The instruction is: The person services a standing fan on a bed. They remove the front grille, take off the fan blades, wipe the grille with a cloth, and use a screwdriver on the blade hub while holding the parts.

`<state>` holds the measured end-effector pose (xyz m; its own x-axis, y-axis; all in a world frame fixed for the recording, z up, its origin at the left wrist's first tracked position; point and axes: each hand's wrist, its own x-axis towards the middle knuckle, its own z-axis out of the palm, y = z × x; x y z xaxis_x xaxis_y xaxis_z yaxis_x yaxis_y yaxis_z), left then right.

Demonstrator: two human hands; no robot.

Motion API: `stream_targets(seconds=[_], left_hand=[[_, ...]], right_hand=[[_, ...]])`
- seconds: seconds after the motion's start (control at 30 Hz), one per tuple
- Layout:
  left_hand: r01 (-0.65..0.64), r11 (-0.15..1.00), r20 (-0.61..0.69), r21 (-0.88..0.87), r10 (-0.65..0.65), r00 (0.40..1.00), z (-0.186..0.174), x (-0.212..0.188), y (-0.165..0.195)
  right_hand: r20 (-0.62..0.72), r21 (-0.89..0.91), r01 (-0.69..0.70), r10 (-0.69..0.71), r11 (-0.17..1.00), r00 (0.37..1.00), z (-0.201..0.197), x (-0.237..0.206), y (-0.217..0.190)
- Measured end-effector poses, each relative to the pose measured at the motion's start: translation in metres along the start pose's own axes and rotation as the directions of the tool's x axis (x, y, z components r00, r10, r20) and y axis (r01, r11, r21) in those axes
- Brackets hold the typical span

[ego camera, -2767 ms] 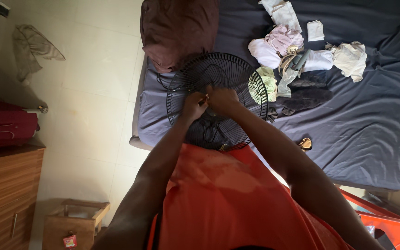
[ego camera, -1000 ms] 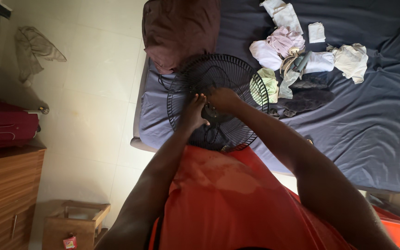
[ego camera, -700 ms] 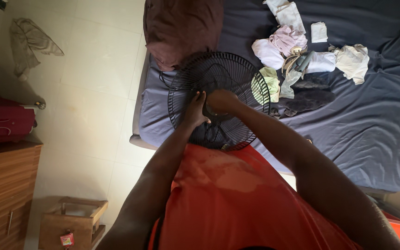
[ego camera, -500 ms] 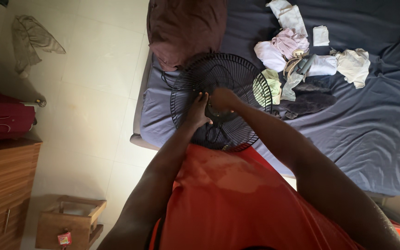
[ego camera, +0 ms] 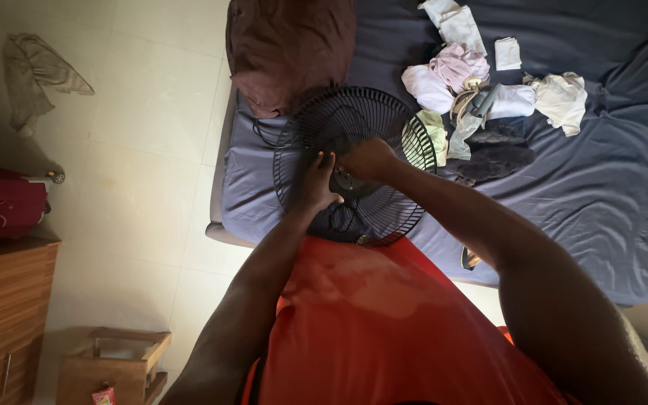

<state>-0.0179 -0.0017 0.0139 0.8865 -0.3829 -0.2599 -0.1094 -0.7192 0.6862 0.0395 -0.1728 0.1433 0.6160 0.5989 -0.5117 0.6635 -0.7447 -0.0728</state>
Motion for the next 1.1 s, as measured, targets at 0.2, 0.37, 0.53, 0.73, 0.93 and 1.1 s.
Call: stream_targets(seconds=[0.2,0.37,0.53,0.73,0.93,1.1], left_hand=[[-0.019,1.000,-0.035,-0.024,0.018,0.999,0.011,-0.003,-0.008],[-0.020,0.999,-0.031,-0.040,0.019,0.999,0.018,-0.001,-0.015],[0.032,0.998,-0.001,-0.051,-0.032,0.999,0.019,0.001,-0.020],[-0.075,0.996,-0.057,-0.052,0.072,0.996,0.017,0.008,-0.025],[-0.120,0.993,-0.157,-0.002,0.119,0.980,0.017,-0.002,-0.011],[0.066,0.960,-0.051,0.273,-0.053,0.997,0.011,0.001,-0.004]], right_hand=[[-0.036,-0.054,0.172,-0.174,0.984,0.984,0.010,0.009,0.001],[0.219,-0.045,-0.005,0.015,0.999,0.976,0.011,0.021,-0.003],[0.188,0.158,-0.170,0.139,0.973,0.972,0.003,0.014,-0.008],[0.265,0.191,-0.397,0.342,0.898,0.901,-0.012,0.005,-0.020],[0.062,0.031,0.011,-0.012,0.999,0.998,-0.007,0.009,-0.021],[0.174,-0.058,0.090,-0.079,0.994,0.982,0.011,0.023,-0.008]])
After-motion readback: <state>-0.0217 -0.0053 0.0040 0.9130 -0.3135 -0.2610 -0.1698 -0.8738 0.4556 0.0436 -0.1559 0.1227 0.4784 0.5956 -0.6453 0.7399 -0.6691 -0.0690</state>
